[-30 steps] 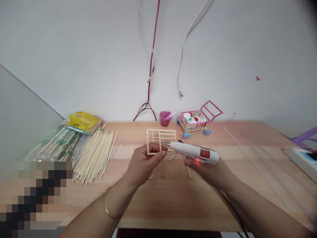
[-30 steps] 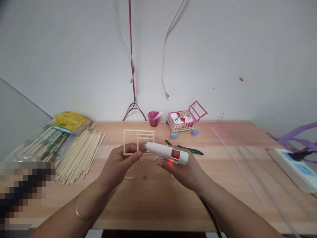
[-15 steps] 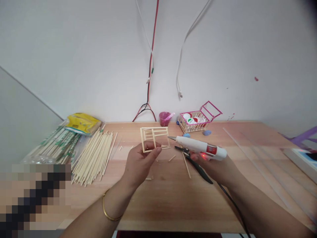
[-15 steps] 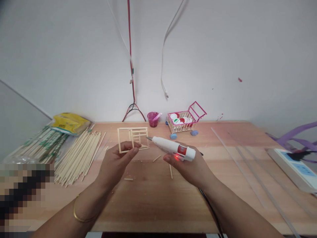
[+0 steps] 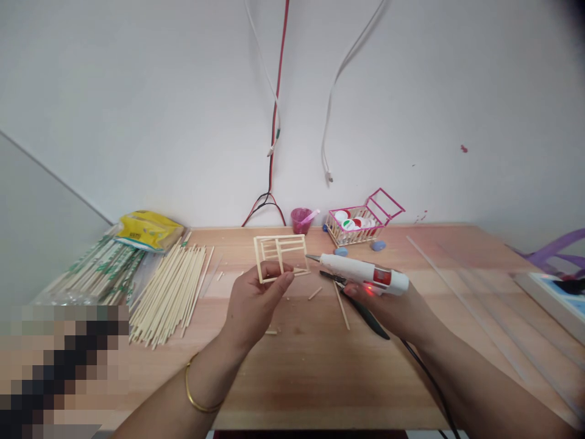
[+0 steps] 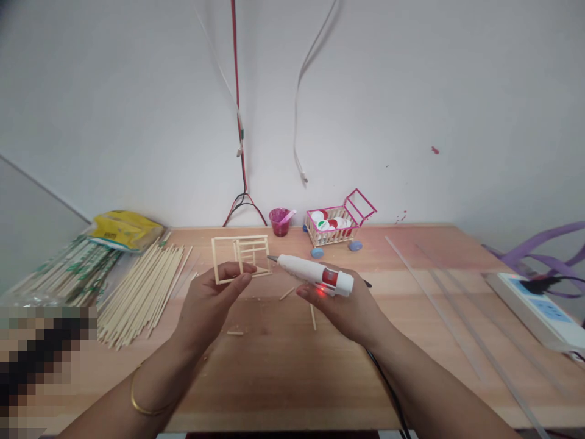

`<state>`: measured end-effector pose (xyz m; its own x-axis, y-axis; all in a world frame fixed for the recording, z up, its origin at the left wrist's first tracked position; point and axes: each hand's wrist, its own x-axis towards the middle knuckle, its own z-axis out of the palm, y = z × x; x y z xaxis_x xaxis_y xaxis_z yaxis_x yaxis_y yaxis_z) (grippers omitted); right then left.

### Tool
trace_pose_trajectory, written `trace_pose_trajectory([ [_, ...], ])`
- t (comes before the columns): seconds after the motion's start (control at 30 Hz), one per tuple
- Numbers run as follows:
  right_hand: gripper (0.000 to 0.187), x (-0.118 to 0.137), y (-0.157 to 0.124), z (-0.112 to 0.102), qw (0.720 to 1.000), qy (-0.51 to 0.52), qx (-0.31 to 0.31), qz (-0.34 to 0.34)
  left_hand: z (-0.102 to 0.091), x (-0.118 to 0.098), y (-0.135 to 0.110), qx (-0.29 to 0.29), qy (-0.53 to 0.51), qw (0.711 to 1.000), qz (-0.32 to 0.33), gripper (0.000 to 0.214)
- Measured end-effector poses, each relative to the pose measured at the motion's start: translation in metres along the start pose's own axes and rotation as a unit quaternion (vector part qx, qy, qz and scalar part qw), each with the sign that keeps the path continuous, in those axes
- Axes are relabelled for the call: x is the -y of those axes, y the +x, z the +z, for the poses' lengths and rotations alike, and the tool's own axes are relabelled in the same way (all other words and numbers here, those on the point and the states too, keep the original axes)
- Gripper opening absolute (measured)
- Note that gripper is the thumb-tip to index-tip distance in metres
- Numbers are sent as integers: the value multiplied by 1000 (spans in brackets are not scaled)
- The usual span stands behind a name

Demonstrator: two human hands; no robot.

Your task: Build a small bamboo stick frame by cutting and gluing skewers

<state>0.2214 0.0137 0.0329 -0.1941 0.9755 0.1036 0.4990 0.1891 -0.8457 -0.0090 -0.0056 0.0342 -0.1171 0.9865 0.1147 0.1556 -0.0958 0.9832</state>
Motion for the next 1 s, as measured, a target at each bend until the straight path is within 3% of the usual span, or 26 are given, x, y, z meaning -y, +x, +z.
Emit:
trace_pose_trajectory([
  [0.73,35,0,1,2,1000,22,-10,-20,-1,5,0,-11,100,991,90,17],
  [0.9,32,-2,3,2,999,-26,-21,-27,-3,2,-1,1,90,991,95,17],
  [1.0,32,-3,7,0,994,-94,-40,-41,-3,4,0,10,25,998,55,20],
])
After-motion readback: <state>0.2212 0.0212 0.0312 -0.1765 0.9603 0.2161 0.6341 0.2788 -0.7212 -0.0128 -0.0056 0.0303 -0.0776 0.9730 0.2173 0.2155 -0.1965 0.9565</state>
